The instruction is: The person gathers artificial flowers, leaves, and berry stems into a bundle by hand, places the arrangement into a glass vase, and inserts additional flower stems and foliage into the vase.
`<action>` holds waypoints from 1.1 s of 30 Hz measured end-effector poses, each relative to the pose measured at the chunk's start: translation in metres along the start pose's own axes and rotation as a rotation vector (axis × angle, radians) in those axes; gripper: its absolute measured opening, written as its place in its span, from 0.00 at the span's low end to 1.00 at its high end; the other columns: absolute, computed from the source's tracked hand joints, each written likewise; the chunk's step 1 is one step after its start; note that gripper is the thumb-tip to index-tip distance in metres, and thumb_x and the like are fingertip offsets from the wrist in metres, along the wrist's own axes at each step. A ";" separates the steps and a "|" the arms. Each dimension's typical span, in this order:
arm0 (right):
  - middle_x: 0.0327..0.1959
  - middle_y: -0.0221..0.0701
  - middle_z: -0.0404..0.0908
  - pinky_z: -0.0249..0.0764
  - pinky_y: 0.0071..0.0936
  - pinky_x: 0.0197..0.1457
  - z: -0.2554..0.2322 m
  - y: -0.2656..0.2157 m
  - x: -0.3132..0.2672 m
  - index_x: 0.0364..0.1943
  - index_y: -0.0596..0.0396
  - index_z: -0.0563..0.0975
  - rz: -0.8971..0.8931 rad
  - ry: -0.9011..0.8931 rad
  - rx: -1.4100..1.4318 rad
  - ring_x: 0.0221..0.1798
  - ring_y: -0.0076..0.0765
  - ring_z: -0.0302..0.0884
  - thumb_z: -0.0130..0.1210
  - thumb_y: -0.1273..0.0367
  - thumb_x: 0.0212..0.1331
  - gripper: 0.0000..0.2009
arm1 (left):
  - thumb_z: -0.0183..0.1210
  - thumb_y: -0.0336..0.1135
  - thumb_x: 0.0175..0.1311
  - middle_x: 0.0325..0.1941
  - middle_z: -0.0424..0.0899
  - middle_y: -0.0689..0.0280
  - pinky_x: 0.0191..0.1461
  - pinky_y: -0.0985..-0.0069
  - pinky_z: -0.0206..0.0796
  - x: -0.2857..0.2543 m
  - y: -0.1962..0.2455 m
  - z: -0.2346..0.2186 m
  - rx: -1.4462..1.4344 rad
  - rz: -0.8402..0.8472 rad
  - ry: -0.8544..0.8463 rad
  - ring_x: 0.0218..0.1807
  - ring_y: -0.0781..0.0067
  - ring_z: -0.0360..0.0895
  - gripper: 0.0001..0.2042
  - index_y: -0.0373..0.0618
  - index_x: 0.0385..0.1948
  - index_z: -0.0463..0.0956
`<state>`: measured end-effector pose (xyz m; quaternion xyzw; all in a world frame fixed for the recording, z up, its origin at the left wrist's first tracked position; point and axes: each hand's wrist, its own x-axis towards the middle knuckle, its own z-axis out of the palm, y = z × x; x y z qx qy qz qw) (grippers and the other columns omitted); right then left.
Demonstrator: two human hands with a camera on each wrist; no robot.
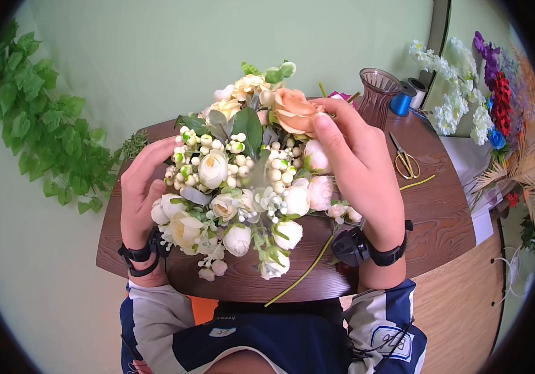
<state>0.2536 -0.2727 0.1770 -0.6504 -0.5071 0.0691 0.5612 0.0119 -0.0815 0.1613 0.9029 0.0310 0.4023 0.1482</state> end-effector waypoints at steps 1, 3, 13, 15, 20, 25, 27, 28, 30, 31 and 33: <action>0.39 0.31 0.79 0.67 0.20 0.47 0.003 0.002 0.000 0.51 0.62 0.73 0.001 -0.001 -0.001 0.43 0.21 0.72 0.39 0.62 0.70 0.18 | 0.52 0.42 0.64 0.53 0.77 0.53 0.57 0.67 0.63 0.000 0.000 0.001 0.009 -0.005 -0.003 0.53 0.52 0.74 0.18 0.41 0.51 0.74; 0.24 0.27 0.75 0.63 0.17 0.31 0.008 0.007 0.001 0.48 0.62 0.73 -0.052 0.067 0.141 0.27 0.16 0.66 0.44 0.59 0.68 0.18 | 0.53 0.41 0.62 0.53 0.77 0.55 0.56 0.67 0.63 0.000 -0.001 0.000 0.032 -0.002 -0.014 0.53 0.52 0.74 0.18 0.41 0.51 0.74; 0.33 0.28 0.79 0.70 0.15 0.36 -0.008 0.004 -0.002 0.51 0.61 0.72 0.149 -0.087 0.231 0.33 0.18 0.76 0.37 0.55 0.71 0.22 | 0.60 0.35 0.55 0.49 0.79 0.56 0.54 0.66 0.64 -0.004 -0.003 0.001 0.066 -0.049 -0.011 0.50 0.53 0.75 0.17 0.40 0.46 0.75; 0.28 0.27 0.77 0.68 0.16 0.27 -0.007 0.004 -0.002 0.51 0.59 0.73 0.096 0.005 0.305 0.29 0.17 0.73 0.41 0.57 0.70 0.20 | 0.60 0.35 0.55 0.45 0.80 0.56 0.53 0.66 0.65 -0.002 -0.001 0.000 0.097 -0.002 0.030 0.48 0.53 0.76 0.15 0.40 0.44 0.77; 0.26 0.28 0.79 0.68 0.15 0.30 -0.014 0.004 0.001 0.50 0.60 0.73 0.044 0.057 0.298 0.30 0.19 0.76 0.43 0.57 0.69 0.20 | 0.57 0.38 0.58 0.42 0.81 0.56 0.50 0.67 0.67 0.000 0.003 -0.005 0.093 0.047 0.104 0.46 0.55 0.78 0.13 0.39 0.40 0.79; 0.35 0.31 0.81 0.68 0.16 0.39 -0.008 0.003 0.003 0.53 0.60 0.72 -0.107 0.284 0.199 0.38 0.21 0.77 0.47 0.60 0.66 0.19 | 0.48 0.53 0.65 0.43 0.82 0.55 0.52 0.67 0.66 -0.006 0.004 -0.005 0.038 0.046 0.199 0.48 0.56 0.78 0.23 0.39 0.42 0.78; 0.41 0.36 0.80 0.68 0.21 0.45 -0.003 0.000 0.002 0.54 0.61 0.72 -0.211 0.278 0.205 0.44 0.27 0.76 0.49 0.58 0.64 0.21 | 0.44 0.63 0.63 0.52 0.78 0.51 0.57 0.61 0.61 -0.004 0.011 -0.001 -0.028 0.036 0.265 0.56 0.52 0.74 0.31 0.43 0.47 0.77; 0.47 0.40 0.79 0.68 0.25 0.52 -0.001 -0.002 0.002 0.55 0.61 0.71 -0.313 0.273 0.210 0.50 0.33 0.76 0.51 0.56 0.62 0.24 | 0.44 0.63 0.63 0.52 0.78 0.51 0.57 0.61 0.61 -0.004 0.009 0.000 -0.027 0.036 0.266 0.56 0.52 0.74 0.31 0.43 0.47 0.77; 0.52 0.43 0.76 0.65 0.31 0.57 0.001 0.001 0.007 0.56 0.61 0.71 -0.483 0.209 0.155 0.55 0.39 0.72 0.53 0.53 0.59 0.28 | 0.44 0.68 0.59 0.61 0.70 0.50 0.62 0.55 0.53 -0.003 0.005 0.002 -0.017 0.263 0.144 0.62 0.46 0.67 0.34 0.47 0.51 0.75; 0.57 0.46 0.73 0.62 0.37 0.62 0.001 0.003 0.008 0.57 0.61 0.71 -0.651 0.143 0.098 0.60 0.46 0.69 0.54 0.50 0.55 0.31 | 0.49 0.68 0.56 0.66 0.64 0.51 0.64 0.52 0.49 -0.004 0.008 -0.001 0.003 0.252 -0.009 0.66 0.43 0.61 0.33 0.52 0.53 0.75; 0.58 0.46 0.71 0.59 0.40 0.65 0.009 -0.001 0.007 0.56 0.60 0.71 -0.635 0.032 0.064 0.63 0.48 0.66 0.54 0.48 0.54 0.33 | 0.52 0.67 0.53 0.66 0.64 0.51 0.64 0.52 0.49 0.000 0.018 0.003 -0.014 0.230 -0.100 0.66 0.42 0.60 0.33 0.53 0.54 0.75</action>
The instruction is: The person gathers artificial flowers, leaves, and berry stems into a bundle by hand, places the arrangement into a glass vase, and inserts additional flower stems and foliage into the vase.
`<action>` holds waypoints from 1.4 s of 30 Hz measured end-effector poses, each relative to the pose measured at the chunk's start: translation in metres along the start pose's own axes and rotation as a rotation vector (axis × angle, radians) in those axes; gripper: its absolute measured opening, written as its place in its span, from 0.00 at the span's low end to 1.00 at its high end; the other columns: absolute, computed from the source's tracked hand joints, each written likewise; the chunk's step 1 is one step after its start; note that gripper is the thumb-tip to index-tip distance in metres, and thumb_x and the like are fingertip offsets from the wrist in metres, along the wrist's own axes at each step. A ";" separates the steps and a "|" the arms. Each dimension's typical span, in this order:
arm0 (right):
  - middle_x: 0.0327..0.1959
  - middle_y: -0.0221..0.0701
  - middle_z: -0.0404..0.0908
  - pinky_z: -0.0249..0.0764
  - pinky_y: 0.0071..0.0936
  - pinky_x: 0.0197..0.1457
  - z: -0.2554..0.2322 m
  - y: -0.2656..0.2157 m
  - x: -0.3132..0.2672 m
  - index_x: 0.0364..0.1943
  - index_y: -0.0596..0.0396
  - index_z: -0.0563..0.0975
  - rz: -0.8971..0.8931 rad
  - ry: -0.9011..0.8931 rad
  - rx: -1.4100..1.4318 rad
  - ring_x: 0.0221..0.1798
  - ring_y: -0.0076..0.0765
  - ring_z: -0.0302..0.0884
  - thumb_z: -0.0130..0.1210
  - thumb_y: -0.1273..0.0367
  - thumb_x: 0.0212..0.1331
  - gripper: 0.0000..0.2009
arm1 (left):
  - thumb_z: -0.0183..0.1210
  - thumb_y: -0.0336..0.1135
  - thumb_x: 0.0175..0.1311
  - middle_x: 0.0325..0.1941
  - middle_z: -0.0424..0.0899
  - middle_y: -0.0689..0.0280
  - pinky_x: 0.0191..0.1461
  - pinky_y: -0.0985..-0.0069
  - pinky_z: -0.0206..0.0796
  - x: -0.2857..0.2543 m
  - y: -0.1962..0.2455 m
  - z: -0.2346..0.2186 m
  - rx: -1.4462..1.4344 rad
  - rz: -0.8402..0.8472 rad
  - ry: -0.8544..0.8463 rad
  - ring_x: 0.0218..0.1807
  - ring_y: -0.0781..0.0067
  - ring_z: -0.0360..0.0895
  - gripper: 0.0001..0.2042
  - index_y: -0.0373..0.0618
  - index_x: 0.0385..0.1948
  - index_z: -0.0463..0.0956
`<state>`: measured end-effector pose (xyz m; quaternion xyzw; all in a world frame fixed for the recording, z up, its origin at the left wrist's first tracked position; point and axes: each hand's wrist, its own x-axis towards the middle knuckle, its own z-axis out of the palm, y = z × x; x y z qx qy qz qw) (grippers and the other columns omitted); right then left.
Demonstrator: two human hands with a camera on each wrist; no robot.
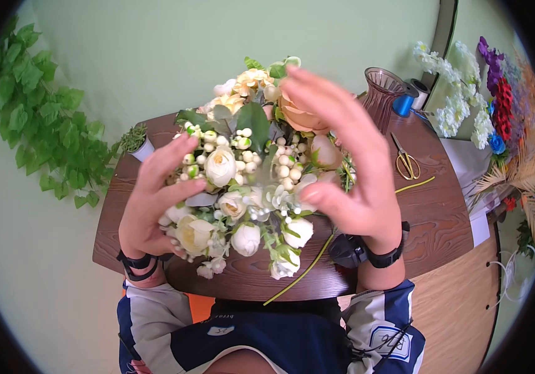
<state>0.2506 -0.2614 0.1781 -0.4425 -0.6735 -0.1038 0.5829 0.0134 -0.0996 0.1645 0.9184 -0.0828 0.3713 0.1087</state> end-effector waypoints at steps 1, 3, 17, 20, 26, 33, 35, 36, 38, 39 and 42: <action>0.60 0.47 0.69 0.55 0.44 0.67 0.003 -0.001 0.000 0.56 0.60 0.72 0.017 -0.110 -0.001 0.65 0.51 0.63 0.53 0.46 0.53 0.34 | 0.54 0.66 0.50 0.67 0.63 0.51 0.64 0.53 0.49 0.003 0.004 0.001 -0.028 -0.016 -0.089 0.67 0.42 0.59 0.33 0.55 0.55 0.74; 0.60 0.43 0.70 0.51 0.47 0.68 0.000 0.002 0.001 0.55 0.59 0.73 -0.020 -0.274 -0.199 0.67 0.53 0.60 0.52 0.47 0.53 0.32 | 0.58 0.64 0.45 0.68 0.61 0.51 0.65 0.52 0.48 0.003 0.007 -0.002 -0.008 -0.035 -0.128 0.68 0.43 0.57 0.34 0.57 0.56 0.74; 0.58 0.44 0.72 0.58 0.45 0.66 0.007 0.022 0.002 0.49 0.60 0.76 -0.001 -0.186 -0.094 0.63 0.52 0.65 0.50 0.54 0.56 0.25 | 0.53 0.64 0.53 0.65 0.66 0.53 0.63 0.54 0.50 0.001 0.005 -0.005 0.003 -0.001 -0.076 0.65 0.45 0.62 0.33 0.53 0.56 0.73; 0.58 0.45 0.72 0.59 0.42 0.66 0.010 0.022 0.001 0.50 0.61 0.75 0.029 -0.096 -0.111 0.63 0.51 0.66 0.50 0.58 0.56 0.23 | 0.50 0.65 0.57 0.63 0.69 0.53 0.63 0.56 0.51 -0.001 0.002 -0.006 0.024 -0.023 0.018 0.63 0.47 0.65 0.33 0.48 0.56 0.72; 0.56 0.44 0.74 0.62 0.36 0.64 0.001 0.007 -0.002 0.51 0.63 0.75 0.039 0.194 -0.219 0.60 0.43 0.70 0.47 0.67 0.59 0.18 | 0.42 0.59 0.66 0.53 0.78 0.54 0.59 0.60 0.58 -0.006 -0.003 -0.011 0.117 -0.114 0.273 0.57 0.49 0.73 0.31 0.36 0.53 0.71; 0.49 0.45 0.78 0.62 0.50 0.60 -0.001 -0.042 -0.008 0.43 0.43 0.79 -0.391 -0.184 -0.317 0.57 0.52 0.71 0.49 0.40 0.55 0.26 | 0.55 0.66 0.52 0.62 0.69 0.51 0.62 0.60 0.54 -0.004 0.000 -0.014 0.105 -0.048 0.150 0.62 0.49 0.67 0.39 0.42 0.57 0.68; 0.50 0.41 0.78 0.60 0.49 0.60 0.008 -0.061 -0.006 0.37 0.39 0.82 -0.337 -0.321 -0.529 0.57 0.50 0.71 0.52 0.39 0.51 0.23 | 0.59 0.65 0.46 0.65 0.65 0.50 0.62 0.60 0.54 0.002 0.009 -0.015 0.090 -0.082 0.046 0.63 0.50 0.65 0.41 0.44 0.59 0.66; 0.51 0.39 0.78 0.58 0.48 0.61 0.016 -0.058 -0.006 0.33 0.40 0.83 -0.348 -0.302 -0.553 0.57 0.49 0.72 0.53 0.43 0.52 0.21 | 0.64 0.65 0.41 0.67 0.61 0.50 0.63 0.60 0.53 0.004 0.012 -0.014 0.075 -0.117 -0.059 0.64 0.50 0.63 0.44 0.45 0.60 0.65; 0.51 0.39 0.78 0.58 0.48 0.61 0.017 -0.050 -0.003 0.34 0.42 0.83 -0.319 -0.353 -0.579 0.56 0.49 0.72 0.54 0.45 0.51 0.19 | 0.66 0.63 0.39 0.68 0.60 0.50 0.63 0.60 0.53 0.001 0.008 -0.007 0.045 -0.119 -0.057 0.64 0.50 0.62 0.45 0.46 0.61 0.64; 0.51 0.39 0.78 0.58 0.47 0.61 0.017 -0.045 0.000 0.35 0.44 0.83 -0.294 -0.403 -0.607 0.56 0.49 0.72 0.55 0.48 0.51 0.18 | 0.68 0.60 0.38 0.68 0.59 0.50 0.63 0.60 0.53 0.000 0.005 -0.005 0.018 -0.118 -0.052 0.64 0.50 0.62 0.46 0.47 0.62 0.63; 0.49 0.38 0.79 0.64 0.41 0.57 0.012 -0.023 0.003 0.34 0.50 0.82 -0.264 -0.297 -0.438 0.54 0.46 0.74 0.58 0.59 0.48 0.13 | 0.68 0.56 0.41 0.66 0.62 0.50 0.61 0.61 0.55 -0.002 0.006 -0.006 -0.012 -0.140 -0.006 0.62 0.50 0.65 0.41 0.46 0.60 0.66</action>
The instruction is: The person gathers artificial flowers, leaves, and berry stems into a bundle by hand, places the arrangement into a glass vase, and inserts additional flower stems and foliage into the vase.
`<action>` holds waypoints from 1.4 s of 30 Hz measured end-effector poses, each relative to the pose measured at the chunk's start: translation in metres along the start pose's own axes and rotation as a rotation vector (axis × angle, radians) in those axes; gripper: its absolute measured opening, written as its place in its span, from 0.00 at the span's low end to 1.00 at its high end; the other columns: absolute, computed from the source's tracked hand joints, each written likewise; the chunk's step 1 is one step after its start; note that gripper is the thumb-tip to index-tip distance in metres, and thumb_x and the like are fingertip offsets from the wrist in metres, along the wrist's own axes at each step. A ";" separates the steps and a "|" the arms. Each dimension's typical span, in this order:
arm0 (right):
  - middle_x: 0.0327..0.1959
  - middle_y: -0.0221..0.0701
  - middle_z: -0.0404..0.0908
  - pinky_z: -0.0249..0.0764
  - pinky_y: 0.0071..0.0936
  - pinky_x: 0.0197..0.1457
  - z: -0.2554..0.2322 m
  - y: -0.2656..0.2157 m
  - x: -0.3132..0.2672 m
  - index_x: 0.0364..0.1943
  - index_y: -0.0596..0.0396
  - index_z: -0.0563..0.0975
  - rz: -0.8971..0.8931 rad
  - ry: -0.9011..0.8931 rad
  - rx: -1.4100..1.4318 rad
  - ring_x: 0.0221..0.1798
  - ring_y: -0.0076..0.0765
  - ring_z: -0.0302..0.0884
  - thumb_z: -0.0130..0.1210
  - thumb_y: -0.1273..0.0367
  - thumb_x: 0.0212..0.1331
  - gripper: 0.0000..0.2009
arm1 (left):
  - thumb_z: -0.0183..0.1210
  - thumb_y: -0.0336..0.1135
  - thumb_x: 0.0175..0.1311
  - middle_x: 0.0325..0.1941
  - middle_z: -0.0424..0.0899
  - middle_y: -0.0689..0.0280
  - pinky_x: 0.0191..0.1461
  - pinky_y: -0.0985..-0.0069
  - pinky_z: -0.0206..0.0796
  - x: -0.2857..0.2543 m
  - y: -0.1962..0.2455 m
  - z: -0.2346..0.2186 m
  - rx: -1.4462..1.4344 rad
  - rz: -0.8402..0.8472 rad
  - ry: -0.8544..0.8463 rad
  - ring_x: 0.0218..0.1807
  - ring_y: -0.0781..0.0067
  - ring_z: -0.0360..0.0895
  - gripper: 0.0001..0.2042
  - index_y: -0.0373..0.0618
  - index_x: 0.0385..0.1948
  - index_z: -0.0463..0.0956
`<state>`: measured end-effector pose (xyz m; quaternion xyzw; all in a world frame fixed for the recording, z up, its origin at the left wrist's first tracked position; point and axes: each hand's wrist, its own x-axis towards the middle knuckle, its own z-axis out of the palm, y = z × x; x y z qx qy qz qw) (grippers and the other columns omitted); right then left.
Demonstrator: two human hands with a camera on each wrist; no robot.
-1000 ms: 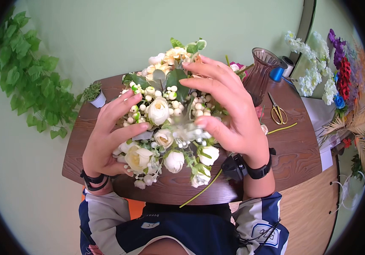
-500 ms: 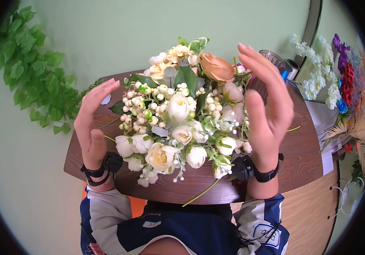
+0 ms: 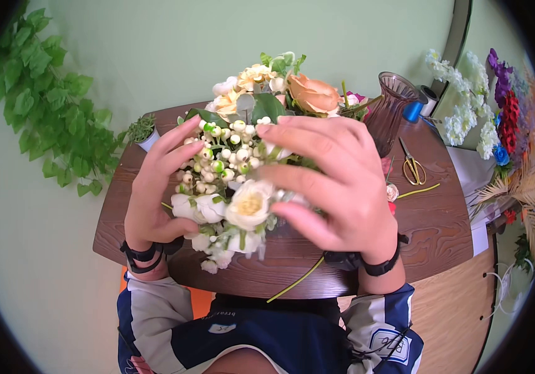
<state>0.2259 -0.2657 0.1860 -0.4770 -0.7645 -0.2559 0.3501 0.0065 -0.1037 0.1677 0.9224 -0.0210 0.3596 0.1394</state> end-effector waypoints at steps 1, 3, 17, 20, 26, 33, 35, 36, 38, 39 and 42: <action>0.49 0.35 0.79 0.66 0.38 0.53 0.000 0.004 -0.001 0.34 0.50 0.81 0.022 0.052 0.070 0.52 0.43 0.76 0.60 0.63 0.46 0.11 | 0.67 0.55 0.42 0.66 0.63 0.51 0.61 0.62 0.56 -0.001 0.000 0.000 0.004 -0.017 0.013 0.61 0.51 0.67 0.39 0.46 0.59 0.67; 0.49 0.36 0.79 0.68 0.37 0.52 0.001 0.009 -0.003 0.33 0.53 0.81 0.048 0.069 0.086 0.51 0.44 0.76 0.61 0.66 0.45 0.10 | 0.66 0.53 0.45 0.65 0.64 0.51 0.60 0.63 0.57 0.000 0.001 0.001 0.014 -0.012 0.032 0.60 0.52 0.68 0.36 0.46 0.58 0.68; 0.49 0.38 0.80 0.64 0.38 0.58 -0.005 0.026 -0.010 0.34 0.55 0.81 0.110 0.056 0.209 0.51 0.44 0.76 0.58 0.64 0.47 0.12 | 0.65 0.44 0.50 0.59 0.72 0.54 0.57 0.66 0.60 -0.002 0.003 -0.003 0.055 0.064 0.118 0.55 0.56 0.72 0.28 0.42 0.53 0.71; 0.47 0.42 0.80 0.63 0.42 0.59 -0.006 0.027 -0.013 0.37 0.59 0.80 0.123 0.182 0.242 0.52 0.48 0.75 0.56 0.51 0.52 0.22 | 0.66 0.45 0.50 0.58 0.74 0.57 0.61 0.64 0.58 -0.002 0.001 -0.003 0.168 0.012 0.311 0.58 0.58 0.71 0.30 0.40 0.55 0.69; 0.54 0.45 0.75 0.61 0.45 0.62 -0.002 0.015 -0.011 0.48 0.58 0.77 0.118 0.233 0.236 0.58 0.51 0.71 0.57 0.36 0.40 0.40 | 0.65 0.45 0.51 0.60 0.71 0.55 0.63 0.64 0.57 -0.001 -0.004 -0.002 0.054 -0.089 0.123 0.61 0.53 0.68 0.34 0.39 0.59 0.65; 0.56 0.44 0.73 0.60 0.40 0.62 -0.003 0.012 -0.007 0.52 0.59 0.74 0.170 0.032 0.252 0.58 0.51 0.70 0.61 0.47 0.44 0.35 | 0.65 0.45 0.50 0.59 0.71 0.55 0.61 0.61 0.58 0.001 -0.002 0.000 0.006 -0.031 0.084 0.59 0.51 0.69 0.32 0.40 0.57 0.67; 0.55 0.44 0.74 0.61 0.40 0.62 -0.004 0.016 -0.008 0.51 0.59 0.74 0.194 0.028 0.296 0.58 0.51 0.70 0.58 0.51 0.47 0.31 | 0.65 0.44 0.50 0.59 0.72 0.55 0.61 0.61 0.59 0.001 -0.001 0.000 0.002 -0.024 0.083 0.58 0.51 0.69 0.31 0.40 0.56 0.67; 0.54 0.44 0.75 0.61 0.41 0.62 -0.003 0.017 -0.008 0.51 0.60 0.75 0.195 0.036 0.321 0.58 0.51 0.70 0.55 0.55 0.47 0.28 | 0.66 0.42 0.49 0.58 0.72 0.55 0.60 0.62 0.60 0.001 0.001 0.000 -0.008 -0.014 0.087 0.58 0.52 0.70 0.31 0.40 0.56 0.67; 0.53 0.44 0.75 0.61 0.41 0.62 -0.002 0.020 -0.009 0.51 0.60 0.74 0.195 0.037 0.330 0.57 0.51 0.71 0.55 0.57 0.46 0.28 | 0.66 0.41 0.48 0.58 0.73 0.56 0.60 0.62 0.60 0.001 0.002 0.000 -0.018 -0.001 0.089 0.57 0.52 0.71 0.31 0.40 0.55 0.68; 0.52 0.45 0.75 0.61 0.42 0.62 -0.002 0.021 -0.010 0.51 0.60 0.74 0.195 0.035 0.339 0.57 0.52 0.71 0.55 0.58 0.46 0.27 | 0.67 0.39 0.47 0.57 0.73 0.56 0.59 0.62 0.61 0.001 0.002 -0.001 -0.005 0.008 0.087 0.56 0.53 0.71 0.31 0.40 0.55 0.68; 0.51 0.45 0.76 0.61 0.43 0.63 -0.001 0.023 -0.011 0.51 0.61 0.74 0.190 0.034 0.351 0.57 0.52 0.71 0.55 0.60 0.45 0.28 | 0.68 0.37 0.45 0.57 0.73 0.56 0.58 0.63 0.62 0.001 0.002 -0.002 0.029 0.009 0.087 0.56 0.53 0.71 0.32 0.40 0.55 0.68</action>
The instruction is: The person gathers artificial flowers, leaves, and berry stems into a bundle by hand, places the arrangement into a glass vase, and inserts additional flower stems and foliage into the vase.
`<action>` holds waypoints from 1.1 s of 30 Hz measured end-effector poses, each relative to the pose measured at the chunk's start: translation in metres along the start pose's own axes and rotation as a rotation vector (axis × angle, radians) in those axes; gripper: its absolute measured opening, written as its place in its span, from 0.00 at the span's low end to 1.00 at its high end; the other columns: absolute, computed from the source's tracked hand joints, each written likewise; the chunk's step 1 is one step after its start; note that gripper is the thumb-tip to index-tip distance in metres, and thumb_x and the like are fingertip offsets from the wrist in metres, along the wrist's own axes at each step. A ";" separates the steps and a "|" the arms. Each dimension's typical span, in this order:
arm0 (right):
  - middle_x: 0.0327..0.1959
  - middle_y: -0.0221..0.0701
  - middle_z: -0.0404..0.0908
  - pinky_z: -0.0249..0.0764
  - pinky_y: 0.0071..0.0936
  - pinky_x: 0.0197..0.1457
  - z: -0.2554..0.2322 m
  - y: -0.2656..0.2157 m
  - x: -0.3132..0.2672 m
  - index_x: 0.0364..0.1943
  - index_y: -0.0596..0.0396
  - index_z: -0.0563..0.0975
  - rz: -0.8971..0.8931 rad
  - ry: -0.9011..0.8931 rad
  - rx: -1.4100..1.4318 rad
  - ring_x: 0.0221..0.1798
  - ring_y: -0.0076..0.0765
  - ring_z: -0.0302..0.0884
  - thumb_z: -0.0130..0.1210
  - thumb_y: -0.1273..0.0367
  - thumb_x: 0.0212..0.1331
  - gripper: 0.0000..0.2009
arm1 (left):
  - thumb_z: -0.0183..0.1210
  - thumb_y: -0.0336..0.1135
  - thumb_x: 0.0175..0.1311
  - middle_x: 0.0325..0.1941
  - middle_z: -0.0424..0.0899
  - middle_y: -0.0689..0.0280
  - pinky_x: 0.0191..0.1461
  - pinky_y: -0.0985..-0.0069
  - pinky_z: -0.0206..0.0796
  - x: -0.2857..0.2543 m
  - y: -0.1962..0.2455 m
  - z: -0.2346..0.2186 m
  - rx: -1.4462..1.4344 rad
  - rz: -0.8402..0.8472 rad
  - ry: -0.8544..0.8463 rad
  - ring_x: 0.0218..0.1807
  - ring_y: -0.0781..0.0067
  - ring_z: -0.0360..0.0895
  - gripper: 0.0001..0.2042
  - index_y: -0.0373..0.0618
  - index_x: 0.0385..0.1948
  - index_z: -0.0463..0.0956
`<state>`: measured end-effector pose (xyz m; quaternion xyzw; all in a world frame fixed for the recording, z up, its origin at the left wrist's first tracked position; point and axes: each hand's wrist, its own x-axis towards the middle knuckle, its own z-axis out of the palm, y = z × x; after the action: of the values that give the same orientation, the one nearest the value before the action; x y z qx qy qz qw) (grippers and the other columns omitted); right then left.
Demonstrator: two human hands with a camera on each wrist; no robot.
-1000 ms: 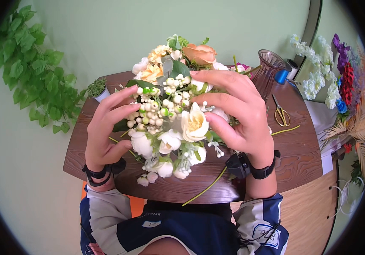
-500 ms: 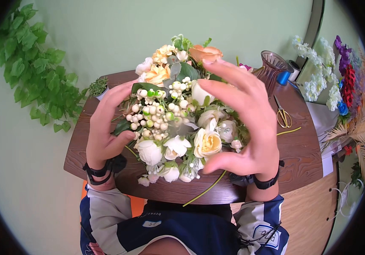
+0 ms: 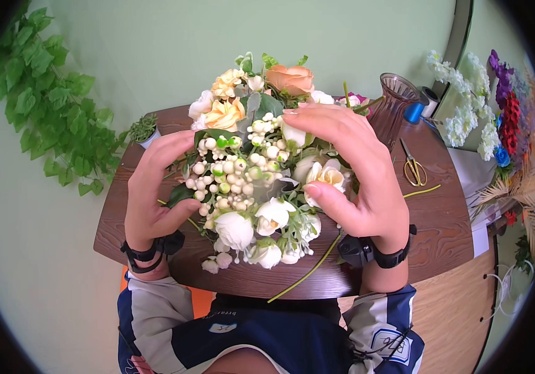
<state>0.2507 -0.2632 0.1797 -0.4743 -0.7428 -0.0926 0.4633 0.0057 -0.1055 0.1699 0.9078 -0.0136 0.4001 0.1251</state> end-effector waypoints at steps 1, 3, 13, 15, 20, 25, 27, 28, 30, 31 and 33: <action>0.51 0.45 0.76 0.61 0.43 0.63 0.000 0.000 0.000 0.51 0.61 0.74 -0.005 -0.005 0.002 0.56 0.52 0.71 0.55 0.59 0.44 0.28 | 0.68 0.37 0.44 0.57 0.73 0.56 0.57 0.63 0.62 0.000 0.000 0.000 0.021 -0.008 -0.001 0.55 0.53 0.72 0.32 0.41 0.55 0.68; 0.51 0.45 0.76 0.61 0.43 0.63 -0.001 0.000 0.001 0.52 0.61 0.74 -0.006 -0.009 0.006 0.56 0.52 0.71 0.55 0.59 0.44 0.28 | 0.68 0.36 0.43 0.57 0.74 0.57 0.56 0.64 0.62 -0.001 0.000 0.000 0.044 -0.018 0.009 0.55 0.54 0.72 0.32 0.41 0.54 0.69; 0.52 0.44 0.76 0.60 0.43 0.63 -0.007 -0.003 -0.001 0.52 0.62 0.73 0.018 -0.049 0.014 0.57 0.52 0.71 0.56 0.56 0.44 0.31 | 0.68 0.33 0.43 0.43 0.80 0.62 0.50 0.66 0.64 -0.001 -0.002 -0.014 0.286 -0.039 0.100 0.47 0.58 0.76 0.21 0.44 0.43 0.76; 0.52 0.44 0.76 0.58 0.43 0.64 -0.011 -0.005 -0.002 0.52 0.62 0.73 0.024 -0.069 0.007 0.58 0.52 0.70 0.56 0.55 0.43 0.32 | 0.67 0.32 0.44 0.41 0.81 0.62 0.49 0.67 0.64 -0.004 -0.003 -0.016 0.295 -0.068 0.124 0.46 0.58 0.76 0.18 0.44 0.40 0.77; 0.52 0.44 0.76 0.55 0.45 0.66 -0.019 -0.004 -0.005 0.51 0.63 0.74 0.032 -0.083 0.014 0.60 0.53 0.69 0.55 0.53 0.43 0.32 | 0.64 0.29 0.47 0.35 0.81 0.62 0.46 0.68 0.65 -0.009 -0.009 -0.020 0.362 -0.111 0.186 0.42 0.59 0.77 0.12 0.44 0.35 0.78; 0.56 0.44 0.74 0.52 0.47 0.67 -0.024 -0.002 -0.004 0.52 0.62 0.74 0.029 -0.077 -0.055 0.64 0.55 0.64 0.54 0.52 0.45 0.32 | 0.62 0.26 0.48 0.32 0.79 0.62 0.43 0.68 0.64 -0.010 -0.015 -0.021 0.390 -0.165 0.106 0.40 0.59 0.76 0.08 0.43 0.32 0.77; 0.57 0.44 0.73 0.51 0.49 0.68 -0.025 0.000 -0.006 0.52 0.61 0.73 0.033 -0.079 -0.066 0.65 0.56 0.62 0.54 0.51 0.45 0.32 | 0.62 0.26 0.48 0.32 0.79 0.62 0.43 0.68 0.64 -0.010 -0.015 -0.021 0.371 -0.181 0.070 0.40 0.60 0.76 0.08 0.43 0.31 0.77; 0.57 0.45 0.73 0.51 0.49 0.68 -0.024 0.001 -0.006 0.52 0.61 0.73 0.035 -0.067 -0.062 0.65 0.57 0.62 0.54 0.51 0.45 0.32 | 0.61 0.25 0.48 0.32 0.79 0.62 0.44 0.68 0.63 -0.010 -0.015 -0.020 0.351 -0.194 0.039 0.40 0.60 0.75 0.08 0.43 0.31 0.76; 0.57 0.46 0.72 0.50 0.51 0.68 -0.024 0.001 -0.006 0.52 0.62 0.73 0.034 -0.054 -0.053 0.66 0.58 0.61 0.53 0.51 0.46 0.32 | 0.60 0.25 0.48 0.31 0.79 0.62 0.42 0.68 0.64 -0.009 -0.014 -0.021 0.349 -0.195 0.025 0.38 0.60 0.76 0.07 0.42 0.30 0.77; 0.57 0.46 0.72 0.50 0.51 0.68 -0.024 0.001 -0.006 0.52 0.62 0.73 0.036 -0.056 -0.051 0.66 0.58 0.61 0.53 0.51 0.46 0.32 | 0.59 0.24 0.48 0.29 0.79 0.61 0.40 0.68 0.65 -0.009 -0.014 -0.021 0.348 -0.196 0.013 0.36 0.59 0.77 0.06 0.42 0.29 0.77; 0.57 0.46 0.72 0.51 0.50 0.68 -0.024 0.001 -0.006 0.52 0.61 0.73 0.021 -0.070 -0.057 0.65 0.58 0.61 0.53 0.51 0.46 0.32 | 0.58 0.24 0.48 0.28 0.79 0.60 0.37 0.67 0.66 -0.017 -0.017 -0.025 0.297 -0.359 -0.134 0.34 0.58 0.77 0.05 0.40 0.28 0.77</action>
<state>0.2668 -0.2808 0.1880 -0.4979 -0.7507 -0.0921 0.4243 -0.0220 -0.0844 0.1698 0.9286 0.1987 0.3078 0.0581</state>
